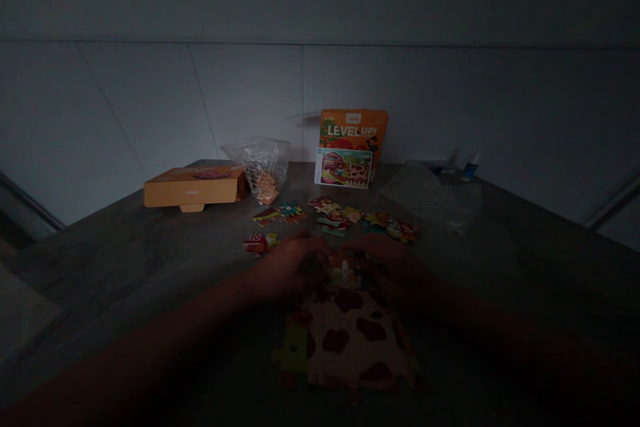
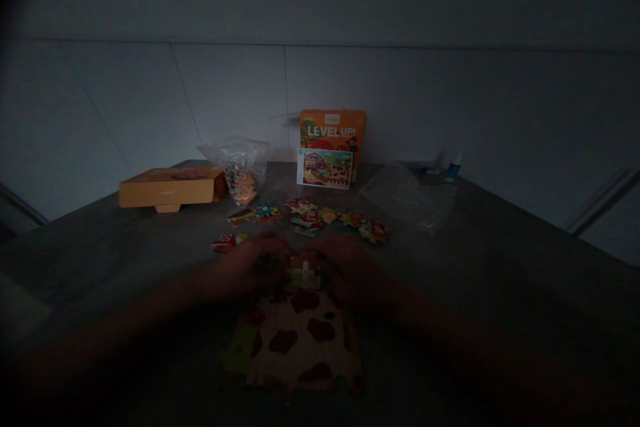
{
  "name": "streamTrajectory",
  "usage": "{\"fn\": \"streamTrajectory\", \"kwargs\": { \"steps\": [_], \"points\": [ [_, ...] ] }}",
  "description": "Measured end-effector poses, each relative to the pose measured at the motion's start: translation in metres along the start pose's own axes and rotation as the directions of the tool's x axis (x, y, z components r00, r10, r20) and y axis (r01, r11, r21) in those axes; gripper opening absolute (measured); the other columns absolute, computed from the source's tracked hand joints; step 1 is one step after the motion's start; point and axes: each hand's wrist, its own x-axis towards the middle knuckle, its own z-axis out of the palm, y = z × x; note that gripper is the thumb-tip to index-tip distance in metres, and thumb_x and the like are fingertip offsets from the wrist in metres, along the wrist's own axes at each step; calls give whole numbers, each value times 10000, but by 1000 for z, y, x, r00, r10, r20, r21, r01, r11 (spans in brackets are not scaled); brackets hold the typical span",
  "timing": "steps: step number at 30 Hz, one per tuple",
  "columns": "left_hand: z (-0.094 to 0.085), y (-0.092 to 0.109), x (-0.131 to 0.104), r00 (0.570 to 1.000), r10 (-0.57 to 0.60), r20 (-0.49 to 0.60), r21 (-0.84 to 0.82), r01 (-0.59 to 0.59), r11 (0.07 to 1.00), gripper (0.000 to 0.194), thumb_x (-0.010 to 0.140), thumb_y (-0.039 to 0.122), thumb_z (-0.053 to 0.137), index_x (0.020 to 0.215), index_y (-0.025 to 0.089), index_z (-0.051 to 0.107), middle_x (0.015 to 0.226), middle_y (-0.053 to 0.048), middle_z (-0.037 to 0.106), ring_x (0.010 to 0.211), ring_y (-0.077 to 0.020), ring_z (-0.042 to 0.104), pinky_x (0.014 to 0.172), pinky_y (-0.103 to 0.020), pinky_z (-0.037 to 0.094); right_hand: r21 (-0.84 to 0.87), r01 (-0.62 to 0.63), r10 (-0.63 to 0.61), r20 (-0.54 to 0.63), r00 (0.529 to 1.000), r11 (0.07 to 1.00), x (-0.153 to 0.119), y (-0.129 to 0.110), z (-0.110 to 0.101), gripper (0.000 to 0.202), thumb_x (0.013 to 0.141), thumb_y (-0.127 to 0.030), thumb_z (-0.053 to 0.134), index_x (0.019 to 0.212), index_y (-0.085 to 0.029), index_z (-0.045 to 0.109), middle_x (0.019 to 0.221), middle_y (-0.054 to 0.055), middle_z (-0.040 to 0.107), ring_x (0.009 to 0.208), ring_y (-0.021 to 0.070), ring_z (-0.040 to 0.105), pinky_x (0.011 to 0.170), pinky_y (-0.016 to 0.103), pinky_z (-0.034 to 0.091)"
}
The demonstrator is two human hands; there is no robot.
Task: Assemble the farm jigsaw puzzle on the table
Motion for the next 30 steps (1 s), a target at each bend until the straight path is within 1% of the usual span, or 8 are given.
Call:
{"fn": "streamTrajectory", "kwargs": {
  "steps": [6, 12, 17, 21, 23, 26, 28, 30],
  "points": [
    [1, 0, 0, 1000, 9, -13, -11, -9, 1000, 188, 787, 157, 619, 967, 203, 645, 1002, -43, 667, 983, -204, 621, 840, -321, 506, -10, 20, -20, -18, 1000, 1000, -2, 4, 3, 267, 971, -219, 440, 1156, -167, 625, 1019, 98, 710, 948, 209, 663, 821, 365, 530],
    [0, 0, 0, 1000, 2, 3, 16, -2, 1000, 198, 808, 189, 616, 1003, 198, 650, 1018, -42, 665, 978, -205, 624, 832, -318, 507, -2, 11, -11, 0, 1000, 1000, 0, 1, 0, 264, 969, -208, 443, 1150, -168, 630, 1017, 103, 715, 941, 212, 668, 820, 367, 529],
    [1, -2, 1, 1000, 21, -7, -5, -21, 1000, 172, 807, 179, 618, 972, 195, 660, 992, -39, 671, 988, -204, 625, 855, -329, 506, 1, 9, -9, 1, 1000, 1000, 0, 0, 0, 255, 968, -210, 452, 1139, -163, 635, 1009, 104, 716, 933, 212, 670, 817, 367, 528],
    [2, -4, 1, 999, 48, -22, -8, -48, 999, 250, 818, 167, 618, 1057, 208, 678, 1056, -54, 677, 1022, -212, 624, 875, -339, 507, 16, -28, 28, -10, 1000, 999, -1, -1, 0, 243, 965, -218, 478, 1144, -176, 637, 1026, 91, 720, 946, 210, 673, 826, 364, 521],
    [2, -4, 0, 996, 91, -27, -8, -91, 996, 291, 850, 156, 584, 1116, 238, 670, 1101, -42, 686, 1067, -214, 610, 911, -354, 497, 42, -41, 42, -32, 999, 998, 0, -3, -1, 216, 961, -232, 500, 1115, -182, 644, 1011, 80, 723, 932, 200, 676, 815, 342, 518],
    [3, -3, -1, 983, 164, -80, -50, -169, 984, 282, 891, 166, 549, 1131, 260, 664, 1148, -21, 692, 1109, -207, 597, 963, -371, 480, 78, -69, 74, -72, 995, 995, 1, -6, -3, 149, 949, -257, 538, 993, -182, 658, 913, 57, 722, 844, 179, 676, 748, 301, 511],
    [3, -2, -1, 976, 158, -153, -86, -172, 981, 206, 897, 207, 568, 1069, 237, 678, 1140, -34, 694, 1090, -209, 610, 957, -375, 486, 107, -82, 92, -96, 991, 991, 2, -7, -4, 118, 932, -266, 572, 919, -180, 652, 855, 42, 713, 786, 164, 669, 707, 280, 503],
    [3, -2, 0, 963, 135, -235, -117, -166, 979, 146, 894, 245, 587, 998, 214, 684, 1081, -46, 705, 1030, -205, 633, 915, -365, 507, 135, -98, 111, -96, 989, 986, 1, -7, -5, 109, 917, -271, 598, 877, -180, 641, 819, 31, 704, 743, 152, 660, 675, 265, 495]
  ]
}}
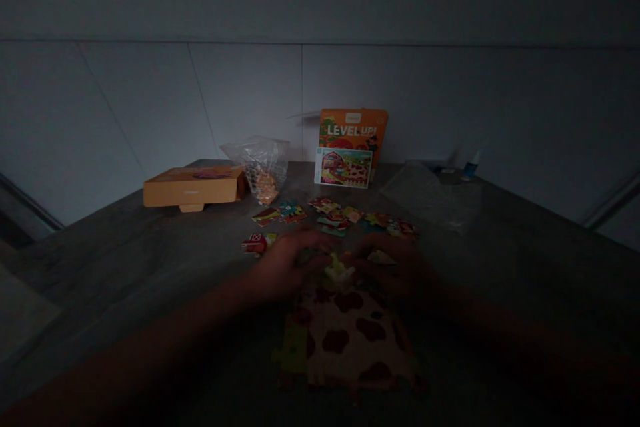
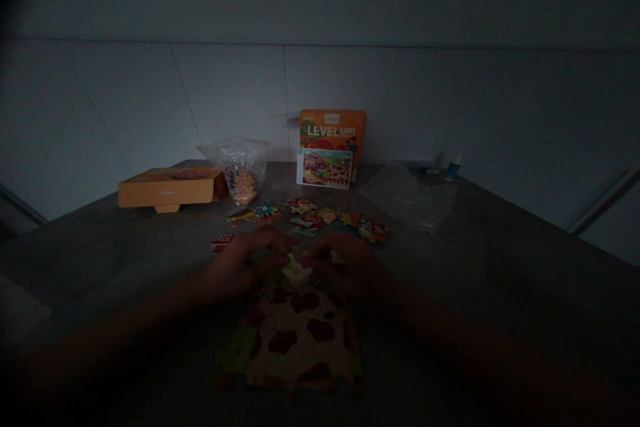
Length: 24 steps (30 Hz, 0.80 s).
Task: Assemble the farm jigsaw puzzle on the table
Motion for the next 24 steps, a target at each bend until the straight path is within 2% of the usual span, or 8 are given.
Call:
{"fn": "streamTrajectory", "kwargs": {
  "steps": [3, 6, 11, 13, 19, 22, 24],
  "points": [
    [0, 1, 2, 998, 10, -63, -18, -11, 1000, 135, 903, 272, 577, 941, 200, 684, 964, -38, 715, 934, -188, 652, 861, -342, 522, 2, -38, 38, 39, 999, 999, -2, 1, 1, 116, 887, -286, 639, 842, -180, 630, 805, 31, 698, 733, 160, 656, 663, 272, 492],
    [-1, 1, 3, 999, 20, -27, -4, -20, 1000, 150, 911, 269, 559, 912, 196, 690, 922, -35, 717, 906, -183, 655, 857, -341, 520, 7, -66, 65, 84, 994, 998, -3, 1, 2, 107, 865, -280, 658, 869, -180, 623, 843, 44, 700, 782, 180, 664, 693, 293, 500],
    [0, 1, 1, 1000, -6, 30, 8, 5, 1000, 145, 848, 216, 626, 977, 204, 690, 969, -36, 719, 946, -193, 655, 849, -338, 520, 38, -103, 97, 139, 985, 994, -4, 1, 2, 308, 870, -257, 647, 1165, -200, 579, 838, 21, 700, 765, 171, 666, 707, 298, 498],
    [0, 1, 1, 999, -14, 49, 2, 14, 1000, 154, 852, 212, 624, 989, 202, 691, 967, -33, 719, 953, -192, 654, 849, -335, 520, 7, -72, 71, 147, 987, 997, -4, 2, 2, 328, 873, -254, 642, 1194, -213, 587, 861, 24, 705, 785, 174, 664, 723, 304, 491],
    [0, -1, 1, 997, 16, 82, -26, -14, 1000, 108, 871, 230, 623, 955, 202, 685, 979, -31, 714, 949, -184, 653, 860, -342, 518, -52, 28, -19, 165, 986, 998, -4, 2, 1, 122, 898, -270, 607, 970, -187, 659, 865, 37, 709, 776, 167, 644, 719, 301, 458],
    [1, -2, 0, 994, 24, 103, -79, -16, 997, 101, 880, 253, 618, 944, 197, 672, 1038, -40, 708, 982, -184, 654, 899, -355, 512, -82, 47, -33, 164, 986, 996, -4, -3, 0, 142, 922, -292, 568, 907, -178, 652, 813, 34, 691, 740, 161, 621, 687, 294, 442],
    [1, 0, -2, 990, -16, 137, -113, 32, 993, 197, 845, 300, 674, 1011, 197, 655, 1156, -58, 682, 1070, -208, 636, 954, -379, 495, -93, 62, -46, 165, 985, 994, -4, -7, -1, 158, 928, -295, 551, 885, -174, 643, 785, 33, 677, 711, 156, 606, 663, 288, 433]
  ]
}}
